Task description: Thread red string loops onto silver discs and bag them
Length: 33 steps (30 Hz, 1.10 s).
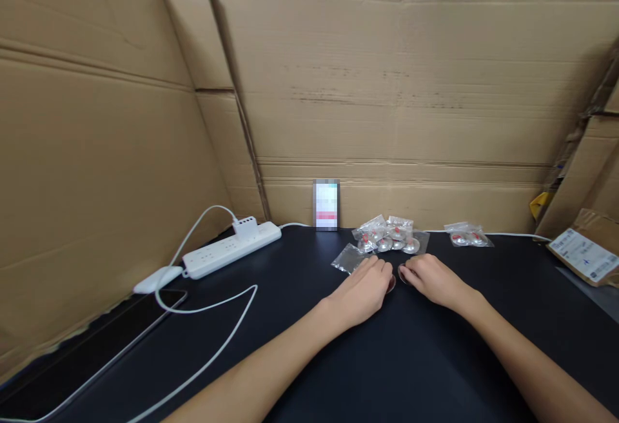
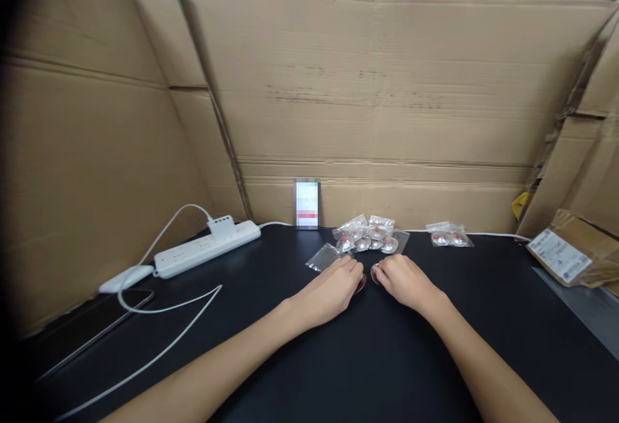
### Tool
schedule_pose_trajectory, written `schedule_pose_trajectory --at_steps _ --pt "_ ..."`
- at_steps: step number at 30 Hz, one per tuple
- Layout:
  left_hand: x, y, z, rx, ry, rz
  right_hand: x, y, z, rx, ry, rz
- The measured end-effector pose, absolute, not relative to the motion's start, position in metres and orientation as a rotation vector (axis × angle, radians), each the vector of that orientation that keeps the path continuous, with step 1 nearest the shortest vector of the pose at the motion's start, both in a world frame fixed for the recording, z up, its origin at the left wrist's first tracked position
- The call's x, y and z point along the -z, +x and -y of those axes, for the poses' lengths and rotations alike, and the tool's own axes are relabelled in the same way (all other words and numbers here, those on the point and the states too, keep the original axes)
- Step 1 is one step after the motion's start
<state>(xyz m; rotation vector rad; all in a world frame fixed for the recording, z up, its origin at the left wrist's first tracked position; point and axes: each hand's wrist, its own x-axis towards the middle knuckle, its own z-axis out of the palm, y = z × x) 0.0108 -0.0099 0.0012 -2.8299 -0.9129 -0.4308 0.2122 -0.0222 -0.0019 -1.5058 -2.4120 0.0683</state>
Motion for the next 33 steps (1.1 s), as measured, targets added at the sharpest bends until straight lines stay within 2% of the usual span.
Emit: schedule_pose_trajectory --at_steps 18,33 --pt "-0.015 0.009 0.012 0.471 -2.847 0.927 0.002 0.222 0.020 -0.168 -1.329 2.363" --pt "-0.014 0.009 0.017 0.405 -2.874 0.883 -0.006 0.219 0.025 -0.206 -1.464 2.324"
